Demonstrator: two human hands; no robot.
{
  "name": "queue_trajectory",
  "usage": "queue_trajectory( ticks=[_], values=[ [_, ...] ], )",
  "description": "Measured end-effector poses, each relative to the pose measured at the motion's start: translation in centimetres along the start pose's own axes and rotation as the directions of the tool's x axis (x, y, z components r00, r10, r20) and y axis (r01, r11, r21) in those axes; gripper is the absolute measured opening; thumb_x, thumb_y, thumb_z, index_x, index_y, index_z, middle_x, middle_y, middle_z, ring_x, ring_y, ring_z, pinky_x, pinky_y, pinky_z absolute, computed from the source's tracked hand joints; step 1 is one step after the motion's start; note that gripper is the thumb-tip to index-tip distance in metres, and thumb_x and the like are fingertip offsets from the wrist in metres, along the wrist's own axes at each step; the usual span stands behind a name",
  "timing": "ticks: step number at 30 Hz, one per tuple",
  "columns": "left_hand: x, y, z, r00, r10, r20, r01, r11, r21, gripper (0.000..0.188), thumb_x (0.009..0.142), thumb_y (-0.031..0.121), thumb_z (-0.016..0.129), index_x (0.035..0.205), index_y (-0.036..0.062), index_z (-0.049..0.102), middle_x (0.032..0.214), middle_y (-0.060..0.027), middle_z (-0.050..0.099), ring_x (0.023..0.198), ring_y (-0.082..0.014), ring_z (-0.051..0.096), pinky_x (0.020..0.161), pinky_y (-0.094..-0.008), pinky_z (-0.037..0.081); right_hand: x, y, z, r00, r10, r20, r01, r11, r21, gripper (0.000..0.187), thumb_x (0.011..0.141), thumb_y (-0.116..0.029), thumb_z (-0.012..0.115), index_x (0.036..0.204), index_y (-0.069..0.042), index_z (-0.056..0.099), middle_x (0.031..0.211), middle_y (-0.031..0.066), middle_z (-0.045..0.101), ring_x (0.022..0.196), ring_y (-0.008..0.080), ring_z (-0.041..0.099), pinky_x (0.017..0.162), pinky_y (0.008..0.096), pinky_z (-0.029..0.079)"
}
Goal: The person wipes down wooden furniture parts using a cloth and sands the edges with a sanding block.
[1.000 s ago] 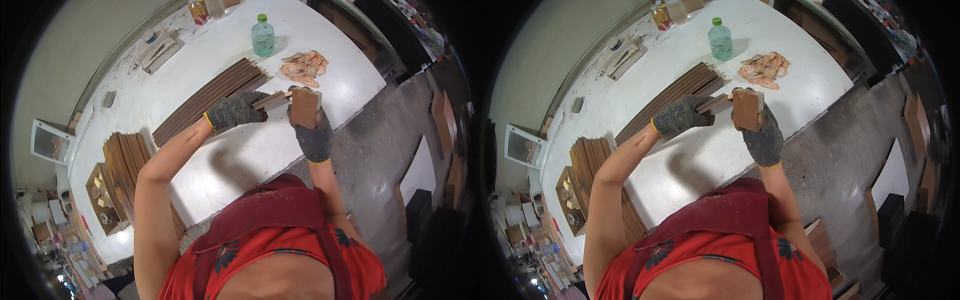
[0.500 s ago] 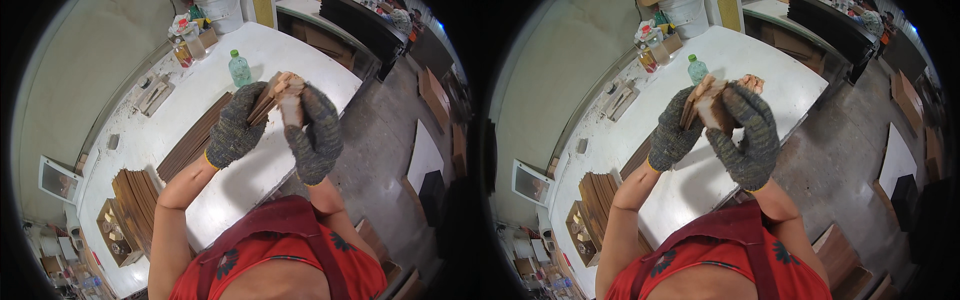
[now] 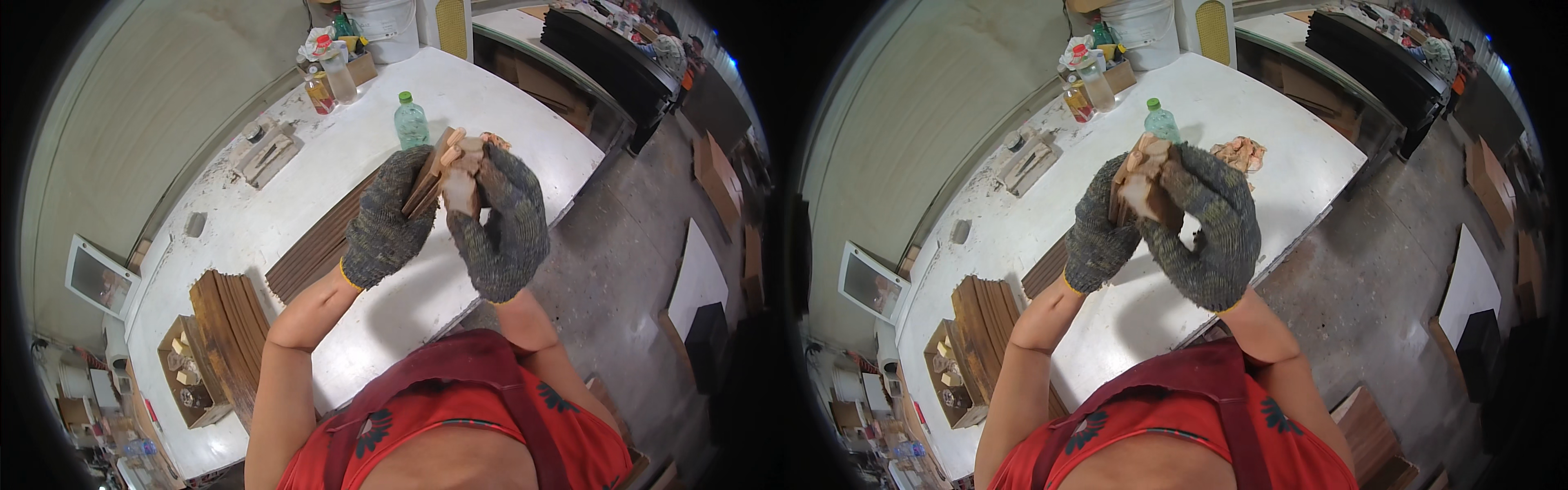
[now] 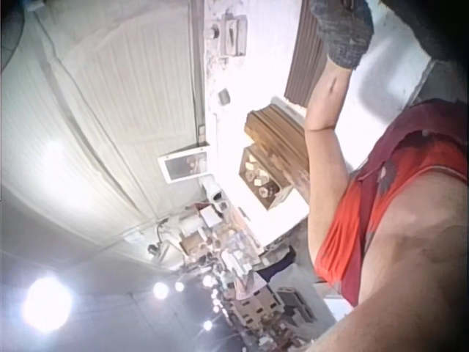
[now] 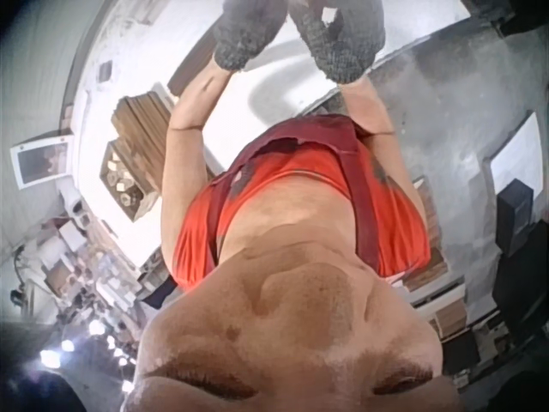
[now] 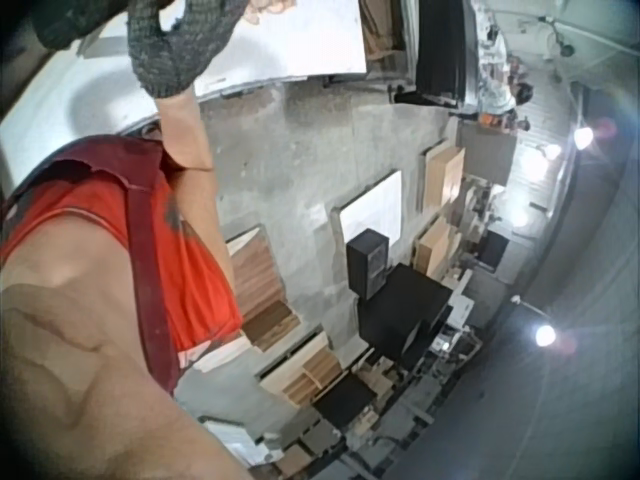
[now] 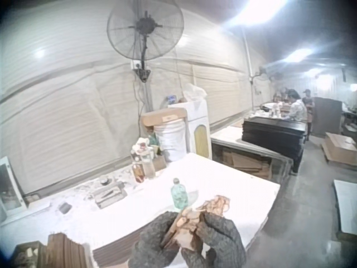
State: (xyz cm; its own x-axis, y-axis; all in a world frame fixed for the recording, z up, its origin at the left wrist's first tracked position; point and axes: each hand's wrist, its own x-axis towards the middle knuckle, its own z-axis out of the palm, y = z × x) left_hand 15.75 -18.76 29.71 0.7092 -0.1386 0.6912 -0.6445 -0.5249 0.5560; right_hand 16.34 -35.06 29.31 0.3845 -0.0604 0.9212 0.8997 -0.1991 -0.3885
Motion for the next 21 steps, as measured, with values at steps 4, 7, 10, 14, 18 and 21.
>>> queue_trajectory(
  ticks=[4, 7, 10, 14, 18, 21],
  values=[
    [0.6, 1.1, -0.8, 0.999, -0.041, -0.001, 0.041, 0.996, 0.083, 0.045, 0.075, 0.0, 0.066, 0.118, 0.0018, 0.053, 0.102, -0.0189, 0.061, 0.092, -0.035, 0.062, 0.081, -0.0398, 0.05, 2.2, 1.9, 0.5, 0.971, 0.239, 0.027, -0.24, 0.97, 0.033, 0.045, 0.078, -0.004, 0.072, 0.122, -0.003, 0.06, 0.122, 0.0144, 0.061, 0.109, 0.0251, 0.06, 0.091, 0.0338, 0.05],
    [1.1, 1.2, -1.2, 0.986, -0.167, 0.02, 0.166, 0.985, 0.05, 0.042, 0.077, 0.0, 0.066, 0.117, 0.0024, 0.054, 0.099, -0.0181, 0.061, 0.089, -0.0324, 0.063, 0.078, -0.0388, 0.051, 2.8, 2.5, -0.2, 0.9, 0.433, 0.036, -0.405, 0.805, 0.433, 0.043, 0.08, -0.003, 0.071, 0.122, -0.001, 0.06, 0.118, 0.0127, 0.062, 0.107, 0.0209, 0.06, 0.092, 0.0321, 0.05],
    [0.8, 0.8, -1.7, 0.996, -0.086, 0.01, 0.086, 0.996, 0.01, 0.041, 0.078, 0.0, 0.065, 0.118, 0.0026, 0.054, 0.1, -0.0177, 0.062, 0.089, -0.0305, 0.063, 0.077, -0.0384, 0.051, 2.4, 1.0, 0.2, 0.937, 0.343, 0.064, -0.344, 0.878, 0.334, 0.047, 0.079, -0.003, 0.072, 0.123, -0.001, 0.059, 0.121, 0.0125, 0.061, 0.112, 0.0208, 0.058, 0.093, 0.0328, 0.049],
    [1.1, 0.5, -1.2, 0.999, -0.042, -0.024, 0.043, 0.999, 0.031, 0.043, 0.079, 0.001, 0.065, 0.12, 0.0028, 0.053, 0.103, -0.0174, 0.062, 0.09, -0.0306, 0.063, 0.079, -0.0375, 0.051, 2.1, 0.0, 0.5, 0.955, 0.285, 0.083, -0.296, 0.912, 0.284, 0.048, 0.078, -0.003, 0.072, 0.124, -0.002, 0.059, 0.124, 0.013, 0.06, 0.114, 0.0237, 0.056, 0.095, 0.0344, 0.047],
    [0.1, -3.7, -1.0, 0.979, 0.197, -0.045, -0.194, 0.979, 0.066, 0.047, 0.081, 0.004, 0.065, 0.125, 0.0029, 0.051, 0.11, -0.0188, 0.061, 0.095, -0.0305, 0.063, 0.084, -0.0351, 0.05, 1.2, -1.7, 0.6, 0.986, 0.013, 0.168, -0.038, 0.988, 0.149, 0.051, 0.073, -0.009, 0.077, 0.121, -0.004, 0.061, 0.124, 0.0152, 0.059, 0.112, 0.0301, 0.057, 0.094, 0.0387, 0.046],
    [-0.7, -4.4, -0.9, 0.978, -0.208, 0.01, 0.196, 0.9, -0.39, 0.047, 0.081, 0.005, 0.065, 0.126, 0.0021, 0.05, 0.112, -0.0189, 0.061, 0.098, -0.0296, 0.062, 0.087, -0.0343, 0.049, 1.6, -4.2, -0.3, 0.926, -0.096, 0.365, 0.015, 0.976, 0.217, 0.054, 0.07, -0.013, 0.079, 0.12, -0.004, 0.062, 0.122, 0.0168, 0.06, 0.109, 0.033, 0.058, 0.094, 0.0404, 0.046]
  ],
)
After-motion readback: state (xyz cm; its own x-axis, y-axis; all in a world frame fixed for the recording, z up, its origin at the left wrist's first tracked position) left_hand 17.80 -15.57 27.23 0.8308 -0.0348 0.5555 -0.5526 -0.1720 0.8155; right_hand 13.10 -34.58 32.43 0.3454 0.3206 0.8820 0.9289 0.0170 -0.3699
